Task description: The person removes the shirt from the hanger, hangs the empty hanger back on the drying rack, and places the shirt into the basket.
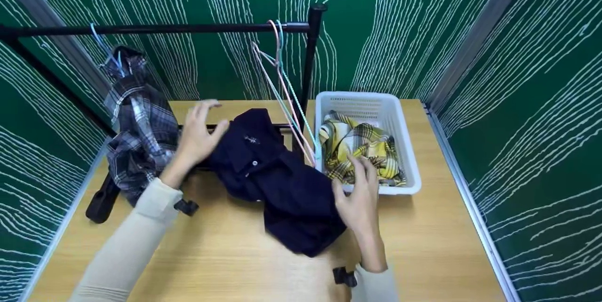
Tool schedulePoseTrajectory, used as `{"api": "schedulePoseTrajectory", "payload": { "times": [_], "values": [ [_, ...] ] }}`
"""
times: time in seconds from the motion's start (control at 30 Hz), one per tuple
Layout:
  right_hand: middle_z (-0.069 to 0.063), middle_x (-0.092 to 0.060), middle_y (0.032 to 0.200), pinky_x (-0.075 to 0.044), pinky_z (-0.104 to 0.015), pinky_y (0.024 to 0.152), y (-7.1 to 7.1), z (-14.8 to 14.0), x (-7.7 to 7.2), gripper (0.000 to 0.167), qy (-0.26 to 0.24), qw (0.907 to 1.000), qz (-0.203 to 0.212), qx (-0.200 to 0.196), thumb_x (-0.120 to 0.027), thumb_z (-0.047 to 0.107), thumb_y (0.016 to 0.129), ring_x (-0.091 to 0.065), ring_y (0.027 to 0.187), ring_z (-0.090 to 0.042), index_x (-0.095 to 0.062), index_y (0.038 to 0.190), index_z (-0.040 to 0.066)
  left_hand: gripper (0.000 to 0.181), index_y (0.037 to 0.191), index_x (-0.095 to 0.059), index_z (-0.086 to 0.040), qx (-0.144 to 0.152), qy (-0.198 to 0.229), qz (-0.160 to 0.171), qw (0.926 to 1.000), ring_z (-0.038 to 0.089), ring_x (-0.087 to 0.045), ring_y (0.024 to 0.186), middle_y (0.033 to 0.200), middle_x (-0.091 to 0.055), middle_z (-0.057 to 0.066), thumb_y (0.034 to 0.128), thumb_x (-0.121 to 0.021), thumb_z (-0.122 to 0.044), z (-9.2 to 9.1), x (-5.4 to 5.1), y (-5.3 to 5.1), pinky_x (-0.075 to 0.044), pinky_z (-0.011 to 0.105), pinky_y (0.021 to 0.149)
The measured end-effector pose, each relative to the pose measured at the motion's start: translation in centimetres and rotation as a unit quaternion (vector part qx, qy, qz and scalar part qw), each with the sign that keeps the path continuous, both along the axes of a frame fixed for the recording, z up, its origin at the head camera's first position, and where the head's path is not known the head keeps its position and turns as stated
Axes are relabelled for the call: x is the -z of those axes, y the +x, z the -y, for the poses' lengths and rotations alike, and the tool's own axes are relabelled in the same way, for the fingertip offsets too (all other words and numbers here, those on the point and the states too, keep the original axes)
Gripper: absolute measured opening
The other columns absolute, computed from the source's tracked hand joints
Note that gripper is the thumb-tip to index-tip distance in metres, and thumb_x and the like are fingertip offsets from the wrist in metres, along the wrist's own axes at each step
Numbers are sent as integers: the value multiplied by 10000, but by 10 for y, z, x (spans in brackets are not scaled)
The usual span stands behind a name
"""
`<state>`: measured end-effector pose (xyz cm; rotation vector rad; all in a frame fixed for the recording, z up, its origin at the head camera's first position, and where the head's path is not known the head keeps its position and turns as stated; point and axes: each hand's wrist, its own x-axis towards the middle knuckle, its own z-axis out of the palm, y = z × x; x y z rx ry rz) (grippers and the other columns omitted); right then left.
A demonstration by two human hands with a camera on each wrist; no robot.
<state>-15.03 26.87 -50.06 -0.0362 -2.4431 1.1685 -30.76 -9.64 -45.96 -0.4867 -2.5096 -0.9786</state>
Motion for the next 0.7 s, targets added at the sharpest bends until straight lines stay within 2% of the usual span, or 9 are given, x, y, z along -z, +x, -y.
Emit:
{"api": "schedulePoseTrajectory", "payload": {
  "times": [0.1,0.27,0.47,0.7],
  "values": [
    [-281,-373,1604,-284,-732,1178,12,7,10,659,-137,9997,180,50,-780,69,922,-356,1485,-496,-530,1532,52,587,1513,-540,-152,7,-138,414,9990,347,-431,1450,1570,-497,106,1011,-689,-418,6,20,-3,-323,538,1203],
    [-277,-301,1625,-290,-733,1173,28,18,28,742,-317,9992,205,143,-820,89,890,-304,1507,-485,-500,1559,81,817,1622,-413,-230,-52,-471,1041,9934,387,-298,1556,1681,-369,104,954,-686,-614,19,45,-12,-224,576,1260],
    [-317,-293,1581,-303,-717,1158,36,33,49,804,-361,9991,163,137,-871,90,836,-359,1440,-483,-502,1551,67,1017,1677,-301,-296,15,-809,1706,9820,429,-200,1592,1741,-258,101,863,-699,-757,26,67,-17,-180,636,1263],
    [-307,-258,1611,-271,-708,1187,35,52,68,898,-326,9972,594,-311,-900,158,835,-318,1479,-497,-438,1604,119,1191,1699,-174,-403,295,-998,2263,9685,501,-43,1609,1780,-122,84,753,-775,-805,28,88,-20,-183,772,1198]
  ]
}}
